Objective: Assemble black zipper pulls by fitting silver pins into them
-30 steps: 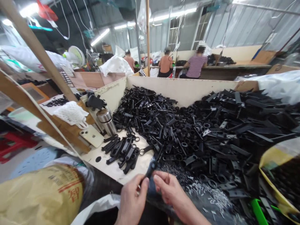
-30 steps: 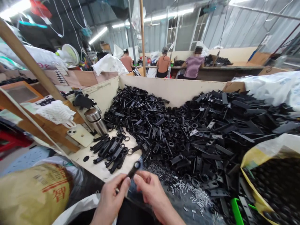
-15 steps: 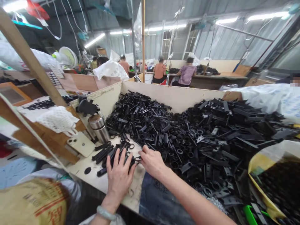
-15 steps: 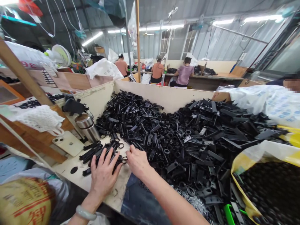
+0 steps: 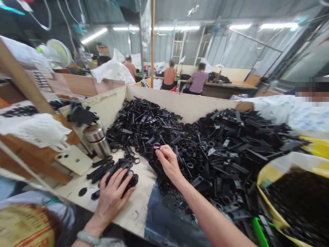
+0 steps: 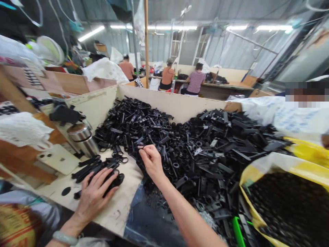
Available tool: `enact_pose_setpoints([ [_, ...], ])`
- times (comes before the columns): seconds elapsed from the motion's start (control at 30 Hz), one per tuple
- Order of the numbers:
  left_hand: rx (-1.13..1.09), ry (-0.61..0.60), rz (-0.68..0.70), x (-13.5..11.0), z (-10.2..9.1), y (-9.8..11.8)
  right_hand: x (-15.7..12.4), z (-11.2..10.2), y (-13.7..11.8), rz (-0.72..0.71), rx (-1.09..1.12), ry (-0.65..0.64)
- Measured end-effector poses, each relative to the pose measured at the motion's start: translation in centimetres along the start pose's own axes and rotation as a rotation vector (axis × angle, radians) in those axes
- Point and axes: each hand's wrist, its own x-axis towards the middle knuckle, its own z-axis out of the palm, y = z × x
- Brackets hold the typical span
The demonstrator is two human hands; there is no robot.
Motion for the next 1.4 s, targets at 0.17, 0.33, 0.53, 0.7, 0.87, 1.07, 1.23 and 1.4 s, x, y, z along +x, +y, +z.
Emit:
enact_pose_setpoints([
  [0.17, -0.041, 0.088, 0.04, 0.2, 0.8, -0.4, -6.2, -3.8, 0.4, 0.283, 0.284, 0.203],
  [0.33, -0.131, 0.15, -0.054, 0.7, -0.9, 2.0, -12.3, -6.2, 1.8, 0.499, 0.418, 0.252],
  [0.53, -1.03, -0.143, -0.599, 3.8, -2.4, 13.8, -14.7, -5.2, 2.0, 0.501, 0.393, 0.272],
  [0.7, -1.697, -0.37, -1.391, 4.8, -2.4, 20.4, -15.5, -6.7, -0.1, 0.18, -0.031, -0.104],
  [0.87, -1.691, -0.375, -1.432, 5.1, -2.5, 18.7, -10.8, -12.3, 0.0, 0.026, -0.667, -0.069],
  [1.07, -1.99, -0.544, -1.463, 5.8, -3.2, 17.8, -4.7, -14.1, 2.6, 0.039, -0.813, -0.103],
  [1.23, -2.118, -0.479, -1.481, 5.8, -3.9, 18.1, -5.3, -14.4, 2.6, 0.035, -0.747, -0.103],
  [1.4, -2.202, -0.54, -1.533, 5.7, -4.4, 18.9, -10.6, -12.8, 0.5, -0.014, -0.402, -0.097],
])
